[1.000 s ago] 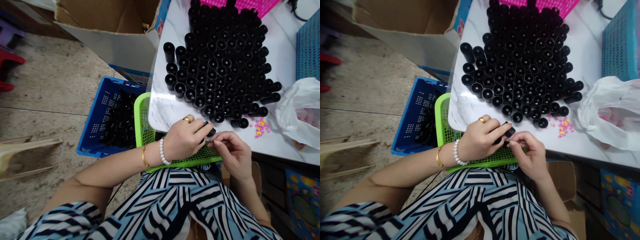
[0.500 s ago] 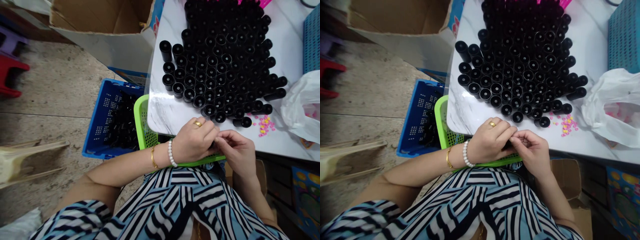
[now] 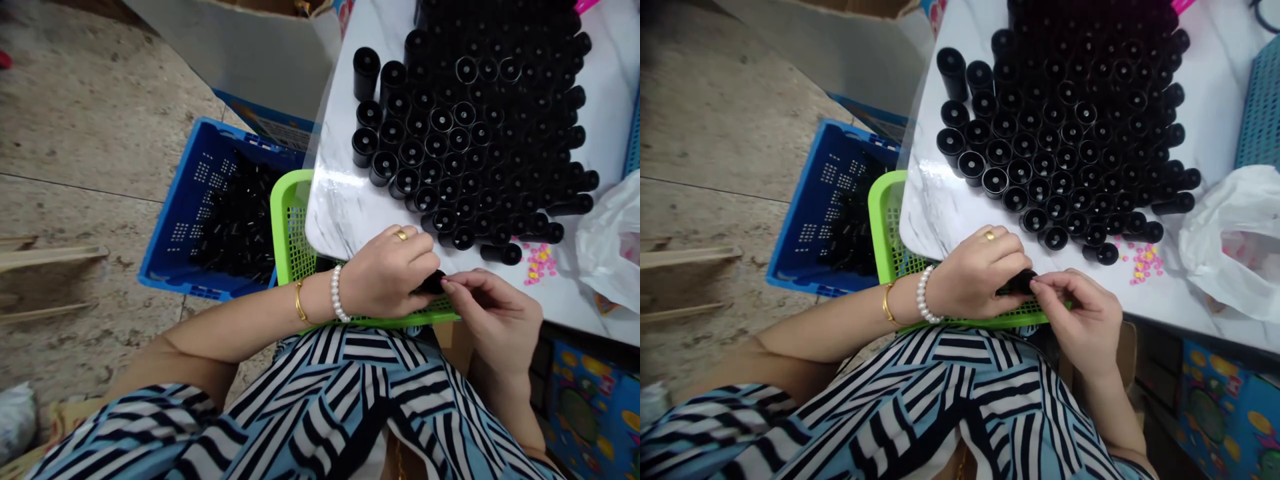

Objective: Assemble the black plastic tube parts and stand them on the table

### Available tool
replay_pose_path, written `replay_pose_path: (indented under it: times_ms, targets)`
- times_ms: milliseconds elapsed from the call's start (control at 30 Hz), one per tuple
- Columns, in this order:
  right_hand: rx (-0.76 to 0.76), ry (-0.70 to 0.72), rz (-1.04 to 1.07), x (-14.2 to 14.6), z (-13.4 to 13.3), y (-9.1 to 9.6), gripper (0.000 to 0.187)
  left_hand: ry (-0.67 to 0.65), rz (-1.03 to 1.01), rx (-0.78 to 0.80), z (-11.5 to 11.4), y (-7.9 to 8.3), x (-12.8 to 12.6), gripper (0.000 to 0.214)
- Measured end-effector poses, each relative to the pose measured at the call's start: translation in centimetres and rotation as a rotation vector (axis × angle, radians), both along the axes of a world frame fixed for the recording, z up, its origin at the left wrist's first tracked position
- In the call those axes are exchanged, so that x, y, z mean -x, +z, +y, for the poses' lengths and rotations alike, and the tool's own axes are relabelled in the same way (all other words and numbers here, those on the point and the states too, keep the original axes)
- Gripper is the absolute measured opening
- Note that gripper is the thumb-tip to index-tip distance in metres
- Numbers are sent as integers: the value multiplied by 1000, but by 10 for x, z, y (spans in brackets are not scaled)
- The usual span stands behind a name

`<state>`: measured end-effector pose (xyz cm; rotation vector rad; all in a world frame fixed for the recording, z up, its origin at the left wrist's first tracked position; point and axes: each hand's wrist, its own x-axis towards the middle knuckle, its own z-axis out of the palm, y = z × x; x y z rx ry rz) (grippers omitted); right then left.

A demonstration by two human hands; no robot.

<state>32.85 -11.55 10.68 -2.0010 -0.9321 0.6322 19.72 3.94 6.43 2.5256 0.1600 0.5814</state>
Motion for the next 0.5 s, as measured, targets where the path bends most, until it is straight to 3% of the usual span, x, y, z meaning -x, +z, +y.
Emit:
replay_pose_path:
  times_ms: [233,500]
  targets:
    - [56,80,-192,3,-4,14,9,-14,-29,-30,4,-4,2,26]
    - [50,-88,-58,15,2,3,10,-69,-42,-1,8,-2,5,21]
